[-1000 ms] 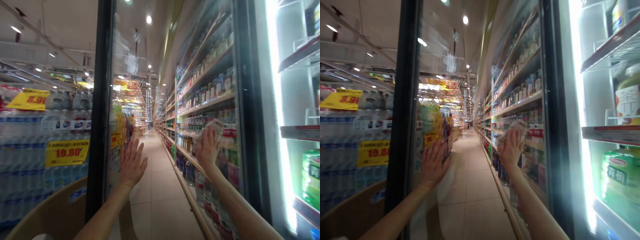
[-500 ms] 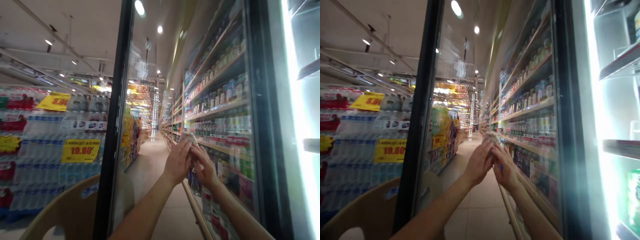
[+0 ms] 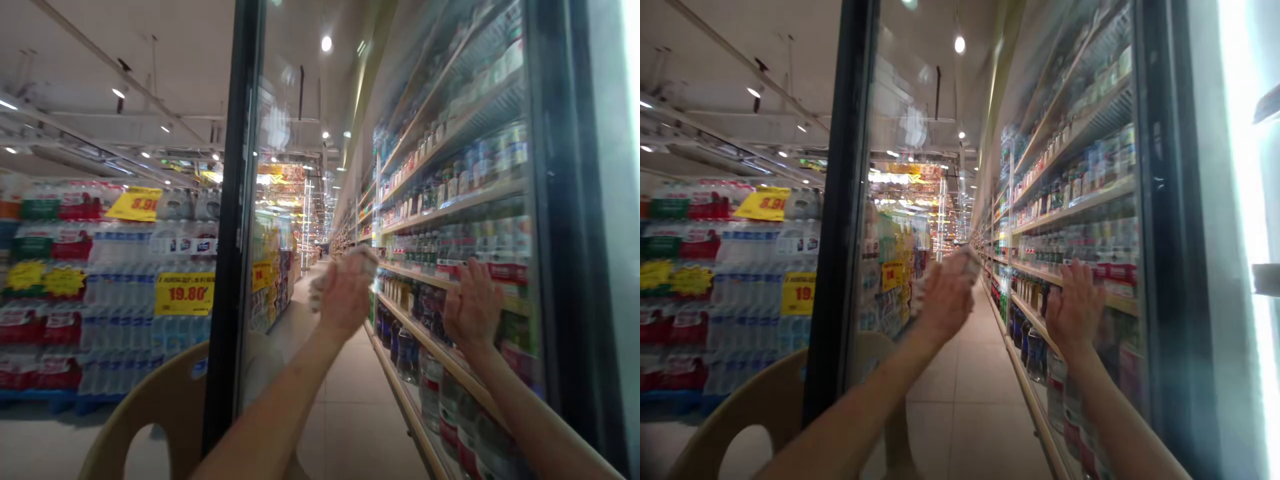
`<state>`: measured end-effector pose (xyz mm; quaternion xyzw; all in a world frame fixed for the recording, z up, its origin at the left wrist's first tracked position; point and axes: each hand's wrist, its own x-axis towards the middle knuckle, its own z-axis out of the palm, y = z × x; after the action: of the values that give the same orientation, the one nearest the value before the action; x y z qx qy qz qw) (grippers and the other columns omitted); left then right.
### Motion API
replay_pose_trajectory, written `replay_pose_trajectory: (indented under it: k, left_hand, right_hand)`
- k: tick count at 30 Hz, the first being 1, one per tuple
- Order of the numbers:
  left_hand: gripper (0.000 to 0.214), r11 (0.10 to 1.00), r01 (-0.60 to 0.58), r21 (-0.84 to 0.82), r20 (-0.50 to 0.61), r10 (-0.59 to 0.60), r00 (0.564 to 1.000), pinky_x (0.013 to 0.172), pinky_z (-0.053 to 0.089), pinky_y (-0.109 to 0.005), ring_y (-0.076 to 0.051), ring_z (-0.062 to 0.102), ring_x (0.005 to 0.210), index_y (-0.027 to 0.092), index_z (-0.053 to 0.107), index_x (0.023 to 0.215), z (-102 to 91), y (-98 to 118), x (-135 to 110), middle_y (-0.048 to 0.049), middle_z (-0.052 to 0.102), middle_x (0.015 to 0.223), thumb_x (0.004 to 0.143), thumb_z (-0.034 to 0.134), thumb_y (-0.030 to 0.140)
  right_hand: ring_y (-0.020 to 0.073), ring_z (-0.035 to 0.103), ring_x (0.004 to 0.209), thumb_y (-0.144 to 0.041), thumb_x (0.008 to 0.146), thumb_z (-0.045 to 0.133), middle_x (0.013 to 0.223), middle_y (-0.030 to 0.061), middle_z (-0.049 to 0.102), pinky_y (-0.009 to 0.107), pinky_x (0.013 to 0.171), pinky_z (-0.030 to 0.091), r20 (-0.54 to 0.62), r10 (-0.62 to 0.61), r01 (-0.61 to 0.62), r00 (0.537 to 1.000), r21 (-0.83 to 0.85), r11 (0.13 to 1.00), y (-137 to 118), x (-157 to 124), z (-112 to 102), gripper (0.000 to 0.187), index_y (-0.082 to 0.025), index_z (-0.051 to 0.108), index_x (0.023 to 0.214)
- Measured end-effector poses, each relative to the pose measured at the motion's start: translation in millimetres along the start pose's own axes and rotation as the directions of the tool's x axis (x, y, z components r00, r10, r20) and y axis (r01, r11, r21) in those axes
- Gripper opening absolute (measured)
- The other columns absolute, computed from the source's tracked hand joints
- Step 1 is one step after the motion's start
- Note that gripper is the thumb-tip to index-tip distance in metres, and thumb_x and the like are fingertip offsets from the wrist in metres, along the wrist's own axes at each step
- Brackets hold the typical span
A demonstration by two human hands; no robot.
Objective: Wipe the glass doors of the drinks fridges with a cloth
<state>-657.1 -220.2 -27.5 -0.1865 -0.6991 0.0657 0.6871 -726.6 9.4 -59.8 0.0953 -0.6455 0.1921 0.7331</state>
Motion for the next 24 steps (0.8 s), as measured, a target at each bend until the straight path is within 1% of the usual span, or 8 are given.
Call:
replay_pose_trajectory:
  k: [3, 6, 8, 10, 13, 17, 21, 24]
  left_hand:
    - [0.037, 0.941, 0.338, 0.031, -0.104, -0.333, 0.937, 0.113, 0.018, -0.051, -0.025, 0.026, 0.138, 0.014, 0.048, 0.119, -27.6, -63, -12, -0.0148, 0.038, 0.143, 0.083, 0.04, 0.021]
    - [0.052, 0.86, 0.51, 0.015, -0.129, -0.504, 0.854, 0.113, 0.016, -0.054, -0.028, 0.015, 0.141, 0.009, 0.034, 0.135, -21.6, -57, -4, -0.016, 0.028, 0.148, 0.085, 0.038, 0.023]
    - [0.054, 0.923, 0.384, 0.005, -0.04, -0.383, 0.923, 0.114, 0.018, -0.052, -0.027, 0.011, 0.142, 0.01, 0.03, 0.139, -0.8, -17, 9, -0.0132, 0.025, 0.15, 0.087, 0.035, 0.024]
    - [0.052, 0.998, -0.011, -0.061, 0.085, 0.016, 0.996, 0.115, 0.021, -0.044, -0.022, 0.016, 0.141, 0.013, 0.032, 0.139, 21.8, 26, 23, -0.0083, 0.029, 0.149, 0.089, 0.032, 0.026]
    - [0.049, 0.943, -0.301, -0.141, 0.178, 0.323, 0.93, 0.115, 0.023, -0.039, -0.019, 0.02, 0.14, 0.019, 0.035, 0.139, 33.9, 41, 40, -0.0019, 0.03, 0.149, 0.091, 0.029, 0.029]
    - [0.052, 0.994, 0.101, -0.046, 0.102, -0.096, 0.99, 0.114, 0.022, -0.047, -0.026, 0.021, 0.139, 0.012, 0.035, 0.138, 3.5, -48, 55, -0.011, 0.032, 0.148, 0.09, 0.032, 0.031]
    - [0.055, 0.82, 0.572, -0.011, -0.161, -0.566, 0.808, 0.113, 0.015, -0.056, -0.031, 0.016, 0.14, 0.007, 0.031, 0.139, -9.4, -96, 61, -0.0169, 0.026, 0.149, 0.089, 0.034, 0.03]
    - [0.052, 0.972, 0.231, -0.041, 0.049, -0.229, 0.972, 0.115, 0.017, -0.049, -0.026, 0.016, 0.141, 0.013, 0.033, 0.139, 12.9, -37, 56, -0.0108, 0.029, 0.149, 0.089, 0.035, 0.028]
  right_hand:
    - [0.0278, 0.034, 0.134, -0.034, 0.089, 0.033, 0.14, 0.015, 0.043, 0.053, 0.109, 0.023, 0.024, 0.017, -0.016, 1.0, -0.021, 1.0, -4, 0, -1, 0.05, -0.015, 0.043, 0.134]
    - [0.0281, 0.033, 0.135, -0.035, 0.09, 0.032, 0.141, 0.0145, 0.043, 0.054, 0.108, 0.025, 0.026, 0.02, -0.019, 0.999, -0.039, 0.999, -5, -2, 1, 0.049, -0.016, 0.044, 0.134]
    - [0.0282, 0.034, 0.134, -0.036, 0.09, 0.031, 0.141, 0.0149, 0.043, 0.053, 0.108, 0.025, 0.016, 0.001, 0.0, 1.0, -0.044, 0.999, -3, -2, 2, 0.05, -0.015, 0.045, 0.133]
    - [0.0284, 0.035, 0.134, -0.037, 0.09, 0.03, 0.14, 0.0157, 0.044, 0.051, 0.108, 0.025, -0.005, -0.029, 0.029, 1.0, -0.042, 0.999, -1, -2, 4, 0.05, -0.014, 0.046, 0.132]
    - [0.0287, 0.037, 0.133, -0.036, 0.09, 0.031, 0.139, 0.016, 0.045, 0.051, 0.107, 0.026, -0.017, -0.046, 0.045, 0.999, -0.035, 0.998, 1, -1, 5, 0.049, -0.013, 0.049, 0.13]
    - [0.0281, 0.037, 0.133, -0.034, 0.09, 0.034, 0.138, 0.0157, 0.047, 0.052, 0.107, 0.026, -0.012, -0.021, 0.021, 1.0, -0.028, 0.999, -5, -1, 3, 0.046, -0.014, 0.05, 0.128]
    - [0.0296, 0.033, 0.134, -0.035, 0.089, 0.035, 0.14, 0.0163, 0.043, 0.056, 0.106, 0.024, 0.018, -0.008, 0.008, 1.0, -0.039, 0.999, -10, -2, 3, 0.049, -0.015, 0.044, 0.133]
    - [0.0303, 0.032, 0.135, -0.035, 0.09, 0.034, 0.141, 0.0159, 0.042, 0.056, 0.106, 0.024, 0.024, -0.037, 0.038, 0.999, -0.051, 0.998, -8, -3, 4, 0.048, -0.016, 0.045, 0.133]
